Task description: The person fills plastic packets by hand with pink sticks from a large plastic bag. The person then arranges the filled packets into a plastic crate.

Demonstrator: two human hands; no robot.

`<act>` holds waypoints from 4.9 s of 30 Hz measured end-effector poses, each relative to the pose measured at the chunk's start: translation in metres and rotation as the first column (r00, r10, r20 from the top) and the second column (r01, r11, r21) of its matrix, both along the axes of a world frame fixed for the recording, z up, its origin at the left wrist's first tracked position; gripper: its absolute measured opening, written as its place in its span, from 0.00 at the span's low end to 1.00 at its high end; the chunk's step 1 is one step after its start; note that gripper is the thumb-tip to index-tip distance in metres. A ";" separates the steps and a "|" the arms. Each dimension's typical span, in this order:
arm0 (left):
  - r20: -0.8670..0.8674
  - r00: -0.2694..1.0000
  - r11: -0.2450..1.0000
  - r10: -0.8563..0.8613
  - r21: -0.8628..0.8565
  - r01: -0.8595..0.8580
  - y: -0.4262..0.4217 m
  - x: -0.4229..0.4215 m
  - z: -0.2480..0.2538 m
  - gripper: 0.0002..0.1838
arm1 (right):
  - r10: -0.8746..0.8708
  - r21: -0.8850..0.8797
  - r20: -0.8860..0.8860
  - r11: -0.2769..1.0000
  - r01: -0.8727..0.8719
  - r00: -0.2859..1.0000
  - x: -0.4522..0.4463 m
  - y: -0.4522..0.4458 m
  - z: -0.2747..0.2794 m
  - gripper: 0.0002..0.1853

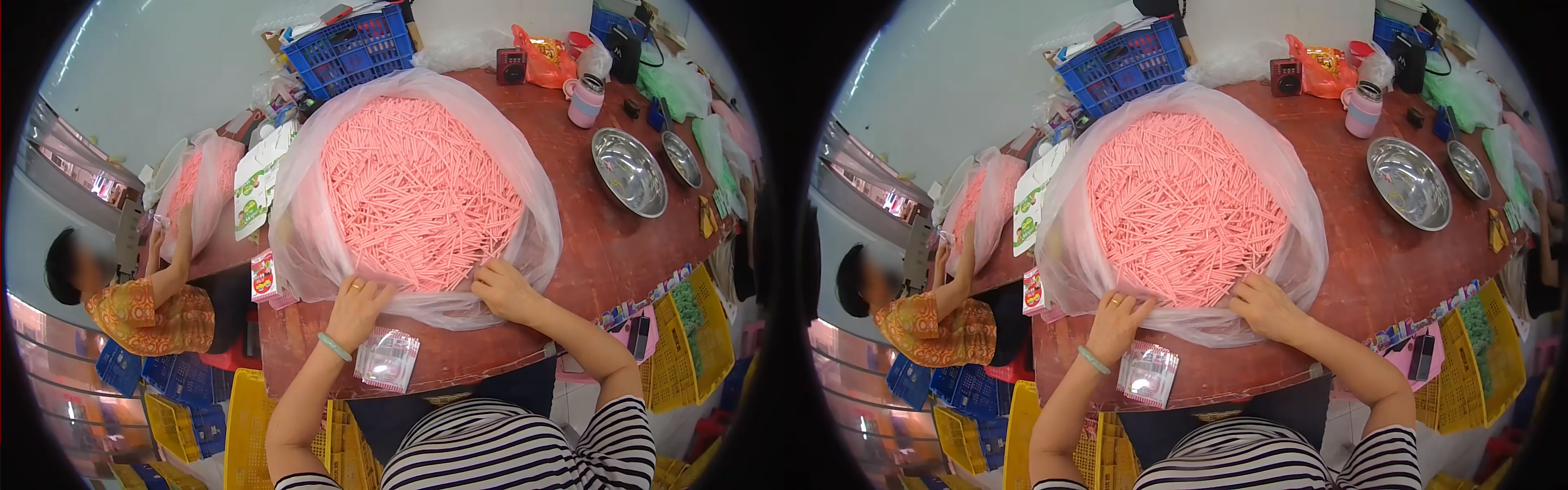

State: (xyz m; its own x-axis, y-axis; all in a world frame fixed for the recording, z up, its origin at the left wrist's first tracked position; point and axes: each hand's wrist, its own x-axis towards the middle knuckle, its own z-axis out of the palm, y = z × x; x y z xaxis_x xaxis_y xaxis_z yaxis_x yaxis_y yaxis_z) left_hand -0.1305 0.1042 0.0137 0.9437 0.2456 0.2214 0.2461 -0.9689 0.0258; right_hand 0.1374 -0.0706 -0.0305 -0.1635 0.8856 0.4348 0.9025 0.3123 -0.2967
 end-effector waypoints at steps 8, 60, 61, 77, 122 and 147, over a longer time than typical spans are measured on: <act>-0.010 1.000 0.997 0.005 -0.075 -0.006 -0.010 -0.013 -0.010 0.15 | 0.177 0.012 -0.199 0.984 -0.178 0.964 -0.009 0.003 0.011 0.11; 0.288 0.503 0.493 0.815 -0.801 -0.340 -0.103 -0.072 -0.046 0.10 | 0.020 -0.282 -0.085 0.958 -0.044 0.996 -0.005 0.047 0.025 0.08; 0.414 0.549 0.648 0.726 -0.679 -0.345 -0.103 -0.072 -0.047 0.08 | 0.010 -0.258 -0.116 0.965 -0.040 0.993 -0.007 0.045 0.028 0.08; 0.490 0.361 0.570 0.793 -0.807 -0.156 -0.116 -0.082 -0.025 0.06 | 0.052 -0.181 0.269 0.984 -0.003 0.962 -0.010 0.035 0.030 0.06; 0.001 0.802 -0.599 0.597 -0.664 0.447 -0.123 0.045 0.021 0.11 | -0.462 -0.308 -0.832 0.845 -0.436 -0.308 0.031 0.051 0.007 0.09; 0.169 0.768 -0.102 0.618 -0.951 0.291 -0.109 0.081 -0.014 0.08 | -0.114 -0.034 -0.976 0.922 -0.387 -0.186 0.011 0.038 0.077 0.27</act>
State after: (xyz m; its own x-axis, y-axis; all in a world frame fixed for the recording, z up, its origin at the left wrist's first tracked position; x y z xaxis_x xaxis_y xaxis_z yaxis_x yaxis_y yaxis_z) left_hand -0.0499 -0.0047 -0.0005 0.6702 0.7305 -0.1316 -0.1073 0.2707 0.9567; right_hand 0.1484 -0.0331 0.0464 0.0809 0.9961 0.0354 -0.5566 0.0746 -0.8274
